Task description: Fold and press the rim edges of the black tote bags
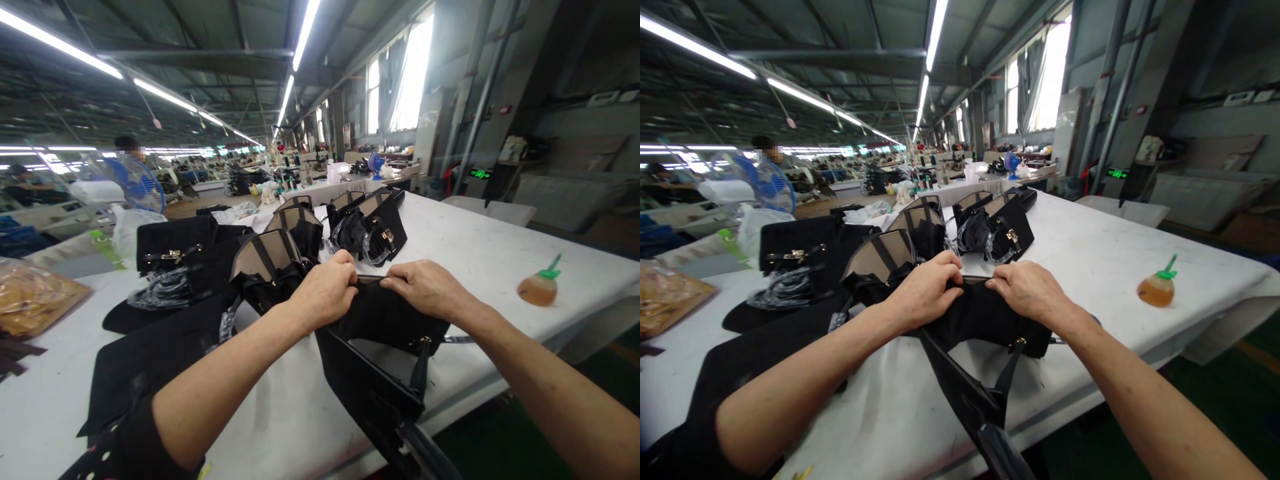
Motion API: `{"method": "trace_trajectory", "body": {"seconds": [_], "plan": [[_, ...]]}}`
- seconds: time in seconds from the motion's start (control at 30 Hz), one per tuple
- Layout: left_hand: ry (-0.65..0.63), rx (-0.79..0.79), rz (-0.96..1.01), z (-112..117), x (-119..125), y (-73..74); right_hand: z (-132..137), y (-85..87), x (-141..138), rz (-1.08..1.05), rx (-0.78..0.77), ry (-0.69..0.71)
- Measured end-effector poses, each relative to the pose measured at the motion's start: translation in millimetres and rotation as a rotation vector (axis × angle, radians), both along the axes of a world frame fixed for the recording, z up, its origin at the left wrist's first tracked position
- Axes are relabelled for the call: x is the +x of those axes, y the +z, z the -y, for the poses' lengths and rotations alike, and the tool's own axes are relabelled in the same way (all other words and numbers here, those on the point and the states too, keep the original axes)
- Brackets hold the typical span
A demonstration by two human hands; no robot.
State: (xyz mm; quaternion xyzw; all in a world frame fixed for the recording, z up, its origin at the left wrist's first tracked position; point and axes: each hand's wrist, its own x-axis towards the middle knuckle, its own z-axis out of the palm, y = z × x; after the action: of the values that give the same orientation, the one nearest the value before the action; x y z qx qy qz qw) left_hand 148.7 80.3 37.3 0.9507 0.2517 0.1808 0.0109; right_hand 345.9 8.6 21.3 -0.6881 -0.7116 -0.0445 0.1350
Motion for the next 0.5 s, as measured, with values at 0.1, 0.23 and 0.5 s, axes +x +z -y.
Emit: {"method": "trace_trajectory", "body": {"seconds": [0.1,0.23,0.5], "plan": [[0.024,0.008,0.008,-0.2,-2.9,0.2,1.2,-1.1,2.7,-0.028,0.014,0.017],[0.206,0.031,0.006,0.4,-6.3,-1.4,0.8,-1.6,2.9,-0.046,0.021,0.015],[0.232,0.032,0.029,4.8,-14.4,-1.9,-1.6,-2.4,4.8,-0.065,0.021,0.007]]}}
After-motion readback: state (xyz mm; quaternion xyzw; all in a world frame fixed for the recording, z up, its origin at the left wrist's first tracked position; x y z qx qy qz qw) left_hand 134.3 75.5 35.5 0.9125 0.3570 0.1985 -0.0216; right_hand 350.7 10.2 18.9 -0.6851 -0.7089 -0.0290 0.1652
